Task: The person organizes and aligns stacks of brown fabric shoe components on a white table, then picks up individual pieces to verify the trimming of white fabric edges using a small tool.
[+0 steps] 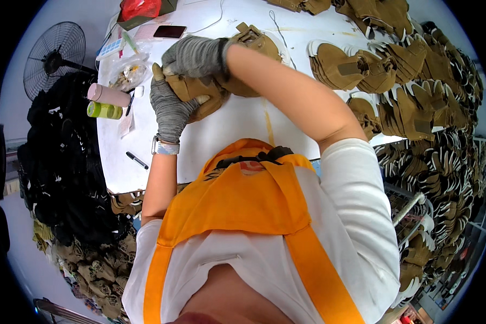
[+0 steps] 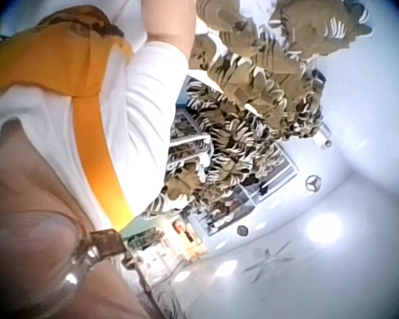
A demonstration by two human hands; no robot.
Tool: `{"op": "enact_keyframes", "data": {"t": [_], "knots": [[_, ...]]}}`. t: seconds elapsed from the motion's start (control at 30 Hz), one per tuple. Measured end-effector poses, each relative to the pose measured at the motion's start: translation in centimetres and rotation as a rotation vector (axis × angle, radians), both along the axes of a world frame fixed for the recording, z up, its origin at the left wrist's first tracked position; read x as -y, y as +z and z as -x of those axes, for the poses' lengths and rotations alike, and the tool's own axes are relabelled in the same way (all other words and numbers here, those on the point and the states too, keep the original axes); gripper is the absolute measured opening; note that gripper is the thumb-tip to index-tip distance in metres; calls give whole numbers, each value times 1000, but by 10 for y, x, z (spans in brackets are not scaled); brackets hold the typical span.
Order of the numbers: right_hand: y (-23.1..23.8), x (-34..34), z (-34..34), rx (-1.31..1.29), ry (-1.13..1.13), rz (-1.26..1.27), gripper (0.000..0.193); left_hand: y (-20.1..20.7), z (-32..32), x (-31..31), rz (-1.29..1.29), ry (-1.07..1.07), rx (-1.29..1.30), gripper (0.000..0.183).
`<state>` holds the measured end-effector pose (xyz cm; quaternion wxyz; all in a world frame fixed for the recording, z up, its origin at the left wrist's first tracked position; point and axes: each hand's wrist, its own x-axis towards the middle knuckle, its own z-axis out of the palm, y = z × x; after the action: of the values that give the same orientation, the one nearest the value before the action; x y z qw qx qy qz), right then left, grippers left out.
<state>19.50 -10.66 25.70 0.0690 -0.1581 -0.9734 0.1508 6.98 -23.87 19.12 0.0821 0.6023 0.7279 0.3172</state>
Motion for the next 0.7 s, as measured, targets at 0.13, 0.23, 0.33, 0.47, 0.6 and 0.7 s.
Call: {"op": "enact_keyframes", "data": {"t": [0.13,0.23,0.33,0.47,0.6,0.7], "knots": [[10,9,21,94,-70,-147,24,5,3,2,29,-47,-12,125],[12,11,32,199,-157,-221,27,-2,3,3,-15,-58,-80,123],[26,45,31,15,-361,-25,22,-3,4,1,22,-43,-107,122],[56,27,40,-320,-154,-430,27,-3,9,4,8,-39,-103,121],[117,9,3,-535,-225,-417,30,7,-3,2,-36,-101,-50,121],[142,-16,-33,-542,-375,-429,34,5,0,7,-121,-90,-96,123]]}}
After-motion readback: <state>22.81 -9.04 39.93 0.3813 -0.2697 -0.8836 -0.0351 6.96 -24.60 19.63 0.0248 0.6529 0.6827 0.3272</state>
